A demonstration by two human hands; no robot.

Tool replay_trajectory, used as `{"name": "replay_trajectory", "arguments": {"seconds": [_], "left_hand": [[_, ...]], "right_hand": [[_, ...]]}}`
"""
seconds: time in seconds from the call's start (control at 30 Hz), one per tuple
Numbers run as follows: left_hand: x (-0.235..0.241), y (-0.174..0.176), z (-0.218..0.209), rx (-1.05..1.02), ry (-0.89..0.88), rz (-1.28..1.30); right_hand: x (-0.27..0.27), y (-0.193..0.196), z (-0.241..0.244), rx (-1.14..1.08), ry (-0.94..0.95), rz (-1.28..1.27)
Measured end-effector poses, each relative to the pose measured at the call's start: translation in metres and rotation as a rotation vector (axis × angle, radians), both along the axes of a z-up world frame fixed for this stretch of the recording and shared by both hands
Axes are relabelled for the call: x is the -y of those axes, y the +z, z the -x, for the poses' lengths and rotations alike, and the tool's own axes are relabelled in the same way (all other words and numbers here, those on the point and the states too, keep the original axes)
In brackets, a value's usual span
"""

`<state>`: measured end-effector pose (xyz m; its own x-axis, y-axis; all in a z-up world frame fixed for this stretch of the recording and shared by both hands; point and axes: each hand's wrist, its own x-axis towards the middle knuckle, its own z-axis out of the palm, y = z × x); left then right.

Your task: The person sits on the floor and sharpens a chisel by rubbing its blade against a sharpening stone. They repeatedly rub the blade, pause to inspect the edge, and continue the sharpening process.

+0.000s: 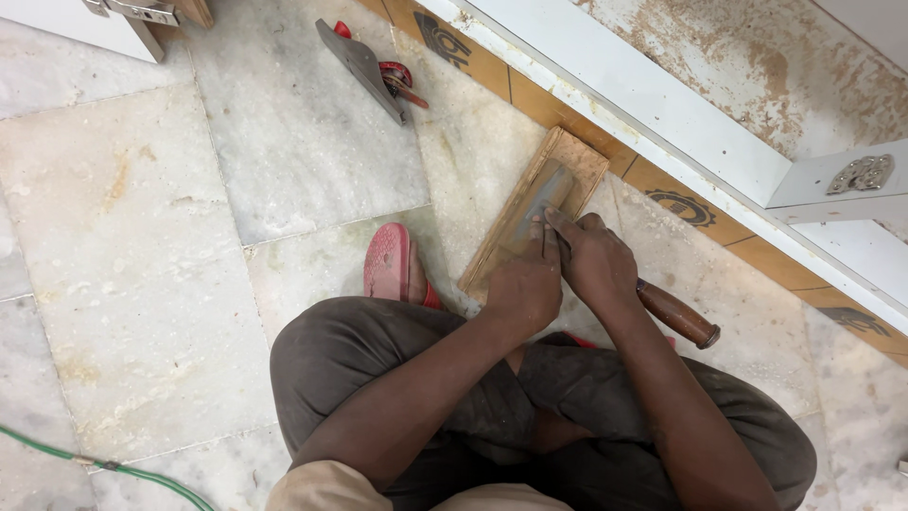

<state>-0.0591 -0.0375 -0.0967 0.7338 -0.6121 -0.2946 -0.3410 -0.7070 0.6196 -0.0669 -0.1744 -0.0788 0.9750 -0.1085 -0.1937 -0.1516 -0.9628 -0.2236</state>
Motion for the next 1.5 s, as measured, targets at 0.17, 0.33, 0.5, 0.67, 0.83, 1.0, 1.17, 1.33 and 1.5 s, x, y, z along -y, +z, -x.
{"name": "replay_trajectory", "arguments": {"seconds": [0.17,0.33,0.5,0.67,0.83,1.0,1.17,1.33,1.5], "left_hand": [[0.002,-0.001,-0.01,0.001,0.018,0.02],[0.007,0.003,-0.03,0.01,0.004,0.022],[0.002,0.012,-0.025,-0.042,-0.042,-0.05],[0.005,0.005,-0.033,-0.019,-0.025,0.017],[0.003,0.01,-0.032,-0.105,-0.049,-0.033],[0.004,0.007,-0.039,-0.034,-0.038,-0.004],[0.008,-0.008,-0.034,-0.101,-0.061,0.009],[0.007,-0.011,-0.047,-0.036,-0.098,-0.013],[0.002,0.001,-0.039,-0.106,-0.062,0.014]], "right_hand": [[0.004,-0.001,-0.005,-0.035,0.0,0.001],[0.013,-0.009,-0.013,0.035,-0.006,0.05],[0.009,-0.003,-0.01,-0.027,0.005,0.071],[0.01,0.001,-0.02,-0.011,0.018,0.084],[0.009,0.003,-0.012,0.064,0.041,0.027],[0.009,-0.004,-0.019,0.016,0.012,0.075],[0.007,-0.002,-0.012,0.029,0.001,0.116],[0.008,-0.005,-0.024,0.061,0.002,0.058],[0.011,-0.014,-0.006,0.11,0.002,0.054]]}}
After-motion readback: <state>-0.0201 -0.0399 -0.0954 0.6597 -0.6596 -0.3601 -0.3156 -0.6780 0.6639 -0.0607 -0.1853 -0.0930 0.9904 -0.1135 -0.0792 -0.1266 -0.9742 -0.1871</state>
